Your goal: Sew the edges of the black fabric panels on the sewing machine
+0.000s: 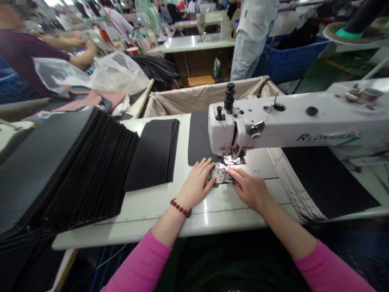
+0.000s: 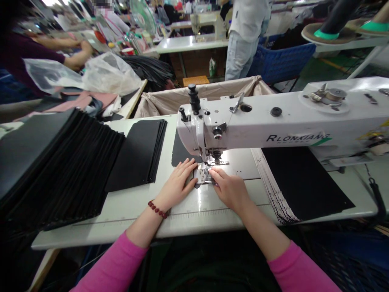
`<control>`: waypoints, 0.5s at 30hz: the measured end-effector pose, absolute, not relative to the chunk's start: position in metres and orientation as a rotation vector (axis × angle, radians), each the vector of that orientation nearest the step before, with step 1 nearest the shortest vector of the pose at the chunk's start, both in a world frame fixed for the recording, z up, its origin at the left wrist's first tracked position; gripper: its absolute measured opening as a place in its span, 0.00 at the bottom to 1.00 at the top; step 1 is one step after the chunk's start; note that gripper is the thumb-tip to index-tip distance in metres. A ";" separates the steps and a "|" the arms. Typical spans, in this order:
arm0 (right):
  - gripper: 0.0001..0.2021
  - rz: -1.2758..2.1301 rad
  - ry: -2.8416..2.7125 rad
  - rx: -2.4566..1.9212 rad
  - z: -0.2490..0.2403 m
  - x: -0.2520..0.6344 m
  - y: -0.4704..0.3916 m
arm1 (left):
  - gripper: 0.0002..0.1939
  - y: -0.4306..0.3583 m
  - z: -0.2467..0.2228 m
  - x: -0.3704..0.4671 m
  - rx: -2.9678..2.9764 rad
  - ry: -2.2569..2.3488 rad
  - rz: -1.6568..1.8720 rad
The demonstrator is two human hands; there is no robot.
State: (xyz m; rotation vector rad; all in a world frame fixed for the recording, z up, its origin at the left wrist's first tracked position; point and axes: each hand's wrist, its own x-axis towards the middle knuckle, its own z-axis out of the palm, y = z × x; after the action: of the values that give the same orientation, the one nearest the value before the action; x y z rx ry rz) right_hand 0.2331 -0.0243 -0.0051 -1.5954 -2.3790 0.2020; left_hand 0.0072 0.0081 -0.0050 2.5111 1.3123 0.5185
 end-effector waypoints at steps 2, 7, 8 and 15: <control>0.24 0.206 -2.370 -1.599 -0.004 0.233 -0.025 | 0.28 0.009 -0.006 0.008 2.525 1.334 0.540; 0.23 0.215 -2.340 -1.606 -0.003 0.233 -0.027 | 0.19 0.005 0.003 0.007 2.487 1.562 0.681; 0.23 0.214 -2.334 -1.605 -0.002 0.233 -0.027 | 0.17 0.003 0.007 0.006 2.461 1.626 0.708; 0.22 0.195 -2.305 -1.584 0.002 0.233 -0.032 | 0.29 -0.027 0.017 0.005 2.476 1.692 0.674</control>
State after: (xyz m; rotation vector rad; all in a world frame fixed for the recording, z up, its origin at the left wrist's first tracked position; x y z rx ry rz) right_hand 0.2328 -0.0321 0.0020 -1.5837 -2.3051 0.1954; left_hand 0.0049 -0.0269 0.0169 2.4758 1.6918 0.6740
